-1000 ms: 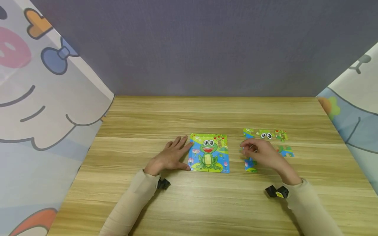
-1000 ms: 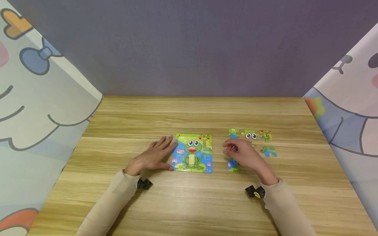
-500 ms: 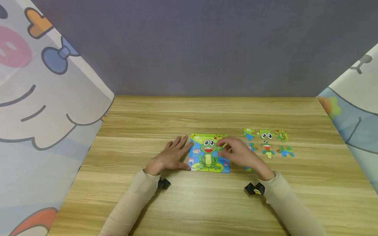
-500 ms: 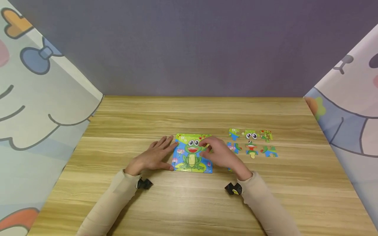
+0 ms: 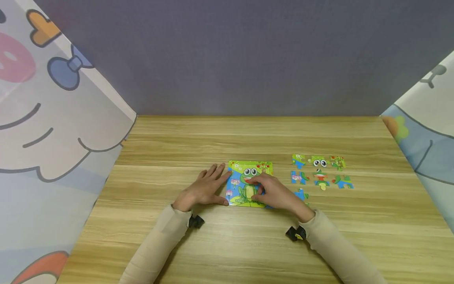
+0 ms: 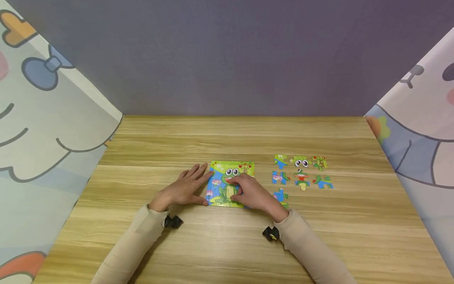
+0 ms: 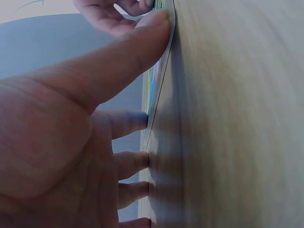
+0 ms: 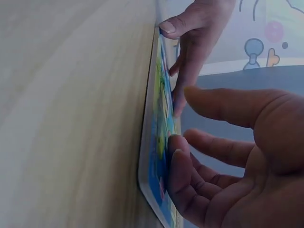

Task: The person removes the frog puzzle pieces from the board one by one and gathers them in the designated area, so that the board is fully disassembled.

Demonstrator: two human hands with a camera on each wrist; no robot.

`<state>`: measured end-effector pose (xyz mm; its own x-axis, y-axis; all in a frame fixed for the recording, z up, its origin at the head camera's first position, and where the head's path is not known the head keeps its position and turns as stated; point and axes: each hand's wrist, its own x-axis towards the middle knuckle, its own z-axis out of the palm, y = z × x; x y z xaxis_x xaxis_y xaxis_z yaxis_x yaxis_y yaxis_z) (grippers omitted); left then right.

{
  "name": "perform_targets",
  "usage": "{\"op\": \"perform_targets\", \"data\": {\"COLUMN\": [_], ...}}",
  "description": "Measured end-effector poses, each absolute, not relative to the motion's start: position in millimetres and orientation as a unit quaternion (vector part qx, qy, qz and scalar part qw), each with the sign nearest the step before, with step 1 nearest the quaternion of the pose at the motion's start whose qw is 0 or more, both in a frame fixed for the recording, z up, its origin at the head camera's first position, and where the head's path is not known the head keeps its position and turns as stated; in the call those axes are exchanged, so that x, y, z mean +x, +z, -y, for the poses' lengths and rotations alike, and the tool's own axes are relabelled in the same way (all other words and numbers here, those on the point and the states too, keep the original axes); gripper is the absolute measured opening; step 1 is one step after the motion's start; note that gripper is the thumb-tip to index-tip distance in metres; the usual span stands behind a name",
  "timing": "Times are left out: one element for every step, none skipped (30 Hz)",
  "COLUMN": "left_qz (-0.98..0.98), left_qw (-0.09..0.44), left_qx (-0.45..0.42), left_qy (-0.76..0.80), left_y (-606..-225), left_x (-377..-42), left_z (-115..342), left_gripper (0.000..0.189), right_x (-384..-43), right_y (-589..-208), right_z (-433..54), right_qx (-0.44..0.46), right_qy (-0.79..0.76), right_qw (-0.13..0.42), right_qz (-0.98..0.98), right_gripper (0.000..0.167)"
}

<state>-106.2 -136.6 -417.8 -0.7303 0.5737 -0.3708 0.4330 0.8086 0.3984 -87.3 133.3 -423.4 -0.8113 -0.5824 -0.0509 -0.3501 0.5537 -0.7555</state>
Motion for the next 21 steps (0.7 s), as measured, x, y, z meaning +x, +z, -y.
{"op": "perform_targets", "data": {"left_qz": [-0.919, -0.919, -0.919, -0.919, -0.919, -0.919, -0.919, -0.919, -0.919, -0.919, -0.919, -0.919, -0.92, -0.92, -0.92, -0.92, -0.92, -0.92, -0.919, -0.919, -0.919], "left_qw": [0.244, 0.244, 0.244, 0.244, 0.244, 0.245, 0.245, 0.245, 0.245, 0.245, 0.246, 0.246, 0.246, 0.246, 0.246, 0.246, 0.246, 0.246, 0.246, 0.246, 0.246], "left_qx": [0.273, 0.273, 0.273, 0.273, 0.273, 0.272, 0.272, 0.271, 0.271, 0.27, 0.27, 0.269, 0.269, 0.269, 0.269, 0.269, 0.269, 0.27, 0.27, 0.27, 0.27], "left_qy": [0.144, 0.145, 0.145, 0.146, 0.148, 0.148, 0.148, 0.149, 0.149, 0.149, 0.148, 0.147, 0.147, 0.146, 0.146, 0.145, 0.145, 0.145, 0.146, 0.147, 0.147], "left_y": [-418.0, -418.1, -418.2, -418.3, -418.4, -418.3, -418.3, -418.1, -418.1, -417.9, -417.7, -417.5, -417.4, -417.4, -417.3, -417.2, -417.2, -417.3, -417.3, -417.3, -417.4], "left_x": [-106.1, -106.0, -106.0, -105.9, -106.0, -106.0, -105.9, -105.9, -105.8, -105.8, -105.8, -105.8, -105.8, -105.8, -105.8, -105.7, -105.7, -105.7, -105.6, -105.5, -105.5], "left_z": [136.8, 136.8, 136.8, 136.8, 136.8, 136.7, 136.6, 136.6, 136.5, 136.5, 136.5, 136.4, 136.4, 136.3, 136.2, 136.3, 136.2, 136.1, 136.0, 136.1, 136.1], "left_gripper": [0.098, 0.098, 0.098, 0.098, 0.098, 0.098, 0.098, 0.098, 0.098, 0.098, 0.098, 0.098, 0.098, 0.098, 0.098, 0.098, 0.098, 0.098, 0.098, 0.098, 0.098], "right_x": [-87.1, -87.0, -87.0, -87.0, -87.0, -86.9, -86.7, -86.6, -86.3, -85.9, -85.6, -85.3, -85.1, -84.8, -84.6, -84.5, -84.4, -84.2, -84.2, -84.1, -84.0], "right_y": [-423.8, -423.9, -424.0, -424.2, -424.4, -424.4, -424.7, -425.3, -425.5, -426.0, -426.7, -427.3, -428.1, -428.6, -428.8, -429.2, -429.4, -429.1, -428.9, -428.7, -428.5], "right_z": [-132.7, -131.9, -131.1, -130.1, -129.3, -128.3, -127.2, -126.4, -125.6, -124.8, -124.3, -123.7, -123.3, -123.0, -122.8, -122.7, -122.8, -122.8, -122.8, -122.8, -122.9], "right_qx": [-0.263, -0.255, -0.248, -0.241, -0.237, -0.23, -0.225, -0.222, -0.218, -0.217, -0.214, -0.21, -0.208, -0.206, -0.205, -0.205, -0.206, -0.205, -0.206, -0.205, -0.204], "right_qy": [-0.384, -0.379, -0.372, -0.364, -0.354, -0.345, -0.334, -0.324, -0.318, -0.312, -0.309, -0.31, -0.31, -0.311, -0.312, -0.311, -0.311, -0.31, -0.307, -0.307, -0.308], "right_qw": [0.148, 0.149, 0.15, 0.15, 0.15, 0.15, 0.15, 0.148, 0.147, 0.146, 0.145, 0.146, 0.146, 0.147, 0.148, 0.148, 0.146, 0.145, 0.144, 0.142, 0.142], "right_qz": [-0.872, -0.877, -0.882, -0.887, -0.892, -0.898, -0.903, -0.908, -0.911, -0.913, -0.915, -0.916, -0.916, -0.916, -0.916, -0.916, -0.916, -0.917, -0.918, -0.918, -0.918], "right_gripper": [0.054, 0.056, 0.059, 0.061, 0.06, 0.059, 0.057, 0.053, 0.049, 0.044, 0.04, 0.038, 0.036, 0.035, 0.034, 0.034, 0.034, 0.034, 0.034, 0.035, 0.035]}}
